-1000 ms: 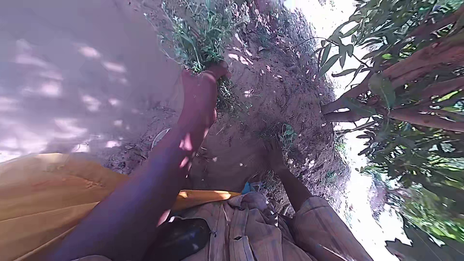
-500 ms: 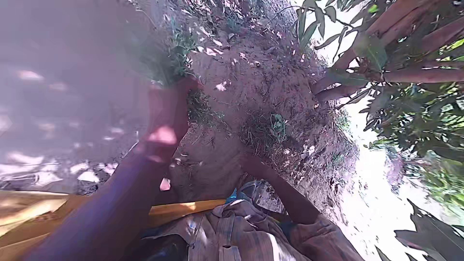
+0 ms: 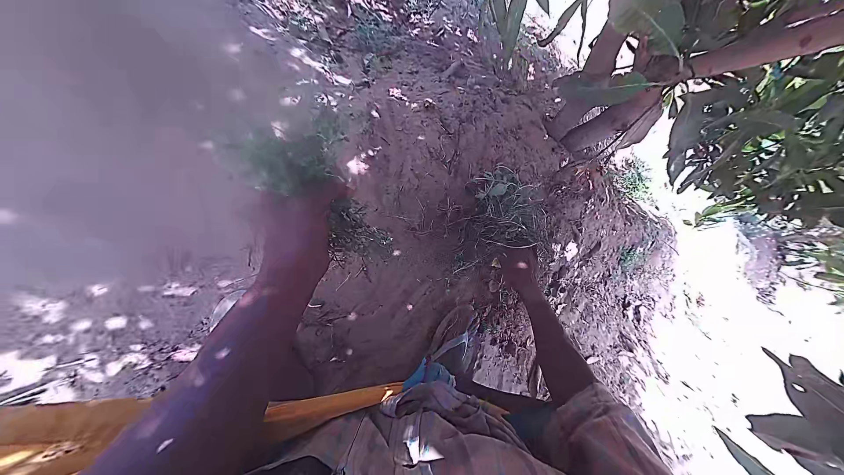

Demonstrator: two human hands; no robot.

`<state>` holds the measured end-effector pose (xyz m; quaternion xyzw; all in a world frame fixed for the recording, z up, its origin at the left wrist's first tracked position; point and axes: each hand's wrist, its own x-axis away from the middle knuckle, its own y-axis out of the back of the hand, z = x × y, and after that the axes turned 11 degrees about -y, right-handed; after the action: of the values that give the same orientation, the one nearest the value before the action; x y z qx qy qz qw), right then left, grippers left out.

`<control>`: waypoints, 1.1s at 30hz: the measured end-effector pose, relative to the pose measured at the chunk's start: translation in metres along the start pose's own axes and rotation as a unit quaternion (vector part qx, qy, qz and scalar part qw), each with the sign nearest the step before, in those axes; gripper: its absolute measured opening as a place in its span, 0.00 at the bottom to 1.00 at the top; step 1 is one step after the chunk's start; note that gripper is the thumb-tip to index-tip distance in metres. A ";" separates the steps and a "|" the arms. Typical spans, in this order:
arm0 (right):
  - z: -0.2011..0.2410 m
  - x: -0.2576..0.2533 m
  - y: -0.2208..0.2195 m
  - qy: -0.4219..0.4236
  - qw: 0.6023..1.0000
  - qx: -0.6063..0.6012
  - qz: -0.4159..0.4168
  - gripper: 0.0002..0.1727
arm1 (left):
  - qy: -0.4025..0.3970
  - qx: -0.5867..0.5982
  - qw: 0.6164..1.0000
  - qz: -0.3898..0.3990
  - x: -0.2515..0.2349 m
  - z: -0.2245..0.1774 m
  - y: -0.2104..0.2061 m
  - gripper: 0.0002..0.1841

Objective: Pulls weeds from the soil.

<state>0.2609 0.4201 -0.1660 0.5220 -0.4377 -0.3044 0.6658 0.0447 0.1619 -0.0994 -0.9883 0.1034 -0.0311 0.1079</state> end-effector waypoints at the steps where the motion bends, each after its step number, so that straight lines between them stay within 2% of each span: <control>1: 0.000 -0.003 0.005 -0.014 0.999 0.004 0.037 0.26 | -0.004 0.001 1.000 0.004 -0.001 0.003 0.000 0.15; 5: -0.002 0.003 0.020 -0.043 0.963 0.038 0.264 0.25 | -0.010 -0.001 1.000 0.010 0.000 0.004 0.000 0.15; 8: 0.024 0.021 0.040 -0.009 0.940 0.070 0.332 0.23 | -0.019 -0.009 1.000 0.017 -0.001 0.006 0.002 0.15; 9: 0.039 0.029 0.048 0.026 0.941 0.067 0.330 0.22 | -0.018 -0.015 1.000 0.017 -0.002 0.007 0.002 0.15; 11: 0.064 0.042 0.059 0.096 0.957 0.037 0.271 0.20 | 0.002 -0.014 1.000 0.005 -0.002 0.005 0.002 0.16; 14: 0.088 0.049 0.059 0.104 0.982 -0.016 0.158 0.19 | 0.008 -0.013 1.000 0.002 -0.003 0.000 0.004 0.15; 18: 0.112 0.034 0.036 0.140 0.987 0.043 0.067 0.19 | -0.010 0.003 1.000 -0.002 -0.006 -0.001 0.013 0.12; 19: 0.117 0.027 0.022 0.150 0.984 0.073 0.061 0.19 | -0.009 0.009 1.000 -0.001 -0.006 0.000 0.015 0.11; 22: 0.128 0.012 -0.013 0.083 0.981 0.144 0.096 0.33 | -0.003 0.032 0.999 0.002 -0.009 -0.003 0.018 0.11; 24: 0.128 0.014 -0.010 0.063 0.983 0.145 0.096 0.30 | 0.008 0.047 0.999 -0.010 -0.010 -0.009 0.019 0.10; 27: 0.121 0.026 0.032 0.107 0.994 0.013 0.005 0.21 | 0.018 0.077 0.997 -0.017 -0.011 -0.017 0.024 0.10; 29: 0.108 0.043 0.072 0.112 0.981 -0.154 -0.030 0.20 | 0.023 0.093 0.995 -0.009 -0.009 -0.019 0.027 0.11; 31: 0.094 0.058 0.103 0.096 0.932 -0.349 -0.025 0.19 | 0.023 0.105 0.994 0.012 -0.007 -0.023 0.028 0.12; 33: 0.085 0.069 0.114 0.048 0.875 -0.481 0.009 0.18 | 0.046 0.080 0.995 0.031 -0.002 -0.034 0.029 0.11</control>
<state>0.2084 0.3556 -0.0319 0.1474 -0.2095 -0.4454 0.8579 0.0345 0.1277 -0.0731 -0.9703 0.1364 -0.0817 0.1823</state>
